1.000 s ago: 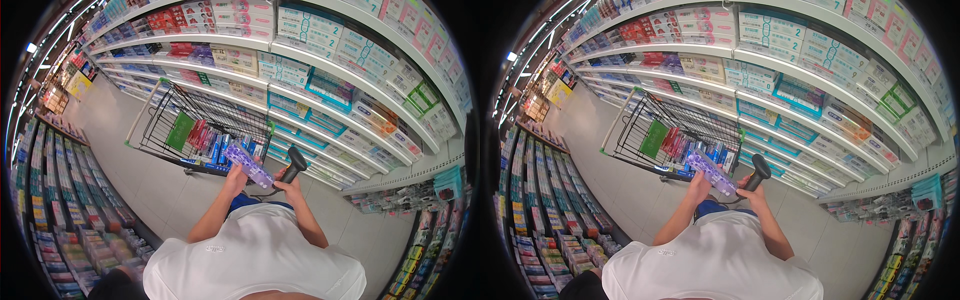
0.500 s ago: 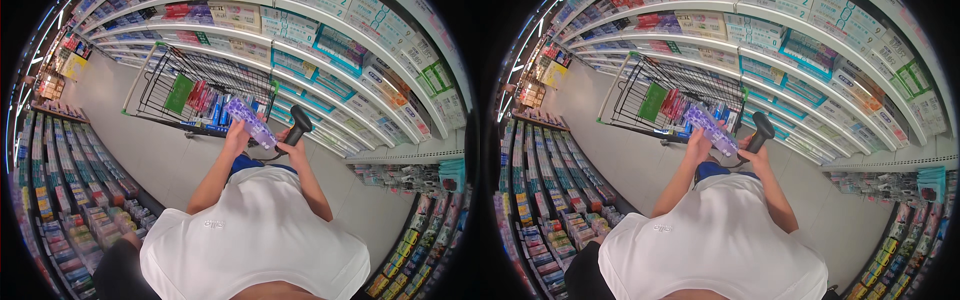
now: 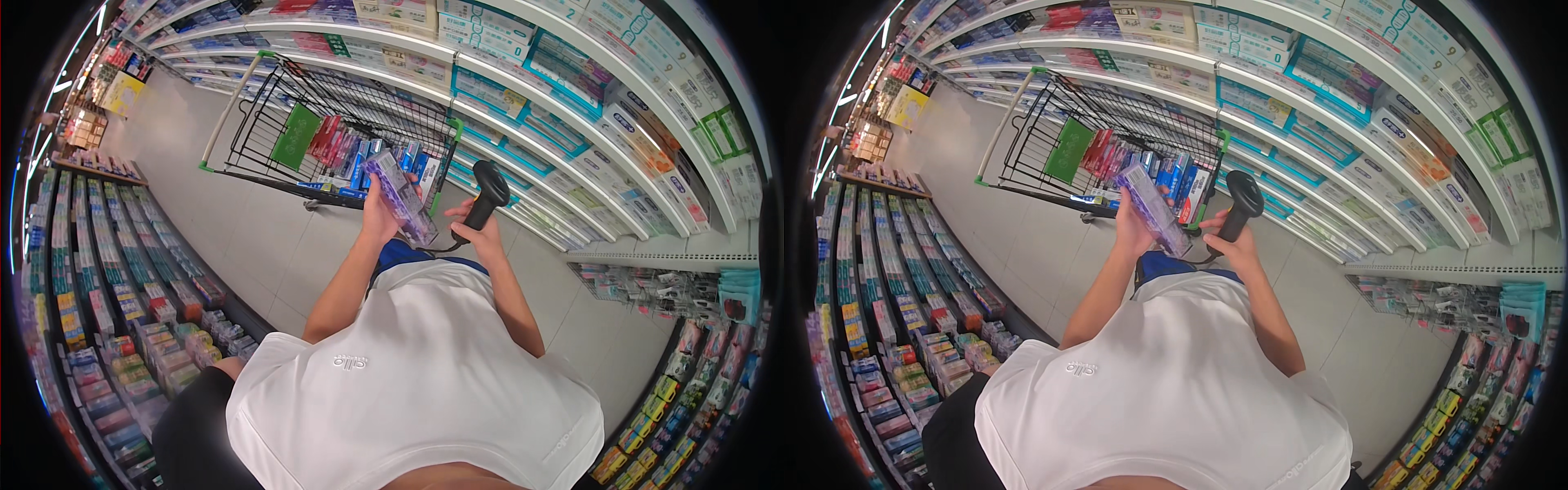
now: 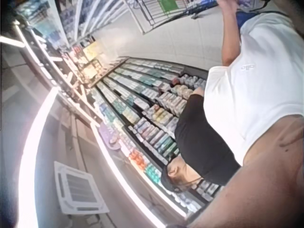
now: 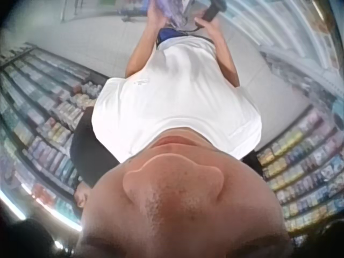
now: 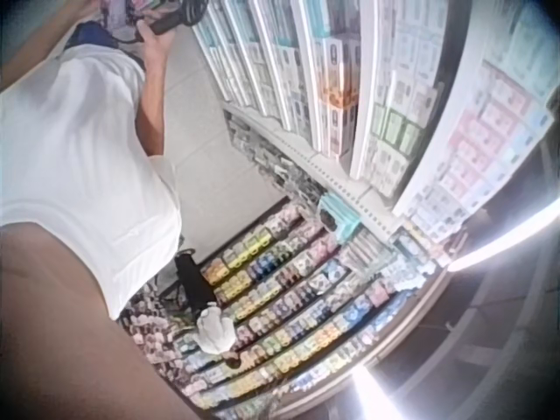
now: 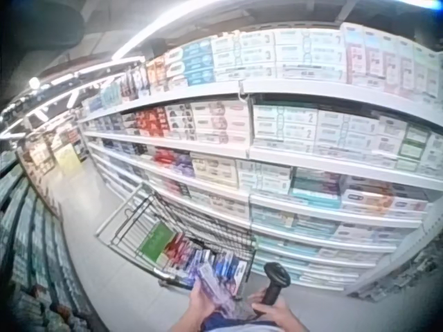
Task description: Scan product barcodes in the shopping cart and on the shelves using a handheld scanner.
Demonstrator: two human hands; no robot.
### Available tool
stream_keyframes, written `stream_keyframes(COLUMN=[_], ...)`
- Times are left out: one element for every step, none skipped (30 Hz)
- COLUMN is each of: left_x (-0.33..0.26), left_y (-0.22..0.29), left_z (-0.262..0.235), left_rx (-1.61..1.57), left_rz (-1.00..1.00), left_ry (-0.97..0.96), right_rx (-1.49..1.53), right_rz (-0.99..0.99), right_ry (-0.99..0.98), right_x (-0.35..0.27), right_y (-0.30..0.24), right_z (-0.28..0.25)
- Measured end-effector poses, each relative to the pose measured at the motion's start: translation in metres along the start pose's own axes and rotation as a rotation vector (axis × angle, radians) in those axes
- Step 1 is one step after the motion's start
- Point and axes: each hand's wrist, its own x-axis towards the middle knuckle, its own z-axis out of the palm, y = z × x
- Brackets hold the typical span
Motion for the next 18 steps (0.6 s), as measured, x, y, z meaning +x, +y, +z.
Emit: stream_keyframes(left_x=[0.0,0.0,0.001,0.002,0.002,0.003,0.004,0.005,0.005,0.005,0.006,0.007,0.006,0.005,0.005,0.006,0.007,0.007], left_y=[0.0,0.001,0.001,0.001,0.001,0.001,0.0,0.0,-0.001,-0.001,-0.002,-0.002,-0.003,-0.003,-0.004,-0.006,-0.007,-0.009], left_z=[-0.003,-0.008,-0.012,-0.015,-0.016,-0.017,-0.018,-0.016,-0.015,-0.015,-0.015,-0.014,-0.012,-0.01,-0.008,-0.011,-0.015,-0.017], left_rx=[-0.001,-0.006,-0.012,-0.013,-0.03,-0.047,-0.049,-0.033,-0.018,-0.02,0.005,0.03,0.029,0.044,0.059,0.058,0.048,0.039], left_rz=[0.001,-0.006,-0.014,-0.013,-0.037,-0.062,-0.062,-0.048,-0.034,-0.036,-0.04,-0.044,-0.046,-0.051,-0.056,-0.058,-0.066,-0.075], left_ry=[0.002,-0.023,-0.048,-0.047,-0.046,-0.045,-0.043,-0.042,-0.041,-0.04,-0.03,-0.02,-0.021,-0.038,-0.055,-0.056,-0.099,-0.142], right_rx=[-0.035,-0.07,-0.071,-0.085,-0.1,-0.1,-0.099,-0.099,-0.1,-0.102,-0.102,-0.103,-0.119,-0.135,-0.136,-0.134,-0.131,-0.131], right_rz=[-0.006,-0.013,-0.013,-0.025,-0.036,-0.034,-0.034,-0.034,-0.031,-0.028,-0.028,-0.027,-0.016,-0.004,-0.003,0.013,0.03,0.03], right_ry=[0.009,0.019,0.018,0.006,-0.005,-0.006,-0.037,-0.067,-0.066,-0.105,-0.143,-0.141,-0.188,-0.234,-0.232,-0.266,-0.3,-0.3], right_x=[-0.001,-0.001,-0.001,-0.001,-0.002,-0.002,-0.003,-0.003,-0.004,-0.005,-0.006,-0.006,-0.007,-0.008,-0.008,-0.007,-0.007,-0.007], right_y=[-0.001,-0.003,-0.003,-0.004,-0.005,-0.006,-0.009,-0.012,-0.015,-0.018,-0.019,-0.018,-0.018,-0.018,-0.016,-0.015,-0.014,-0.013], right_z=[0.001,0.002,0.003,0.003,0.005,0.006,0.007,0.009,0.012,0.017,0.02,0.022,0.024,0.026,0.028,0.03,0.032,0.034])
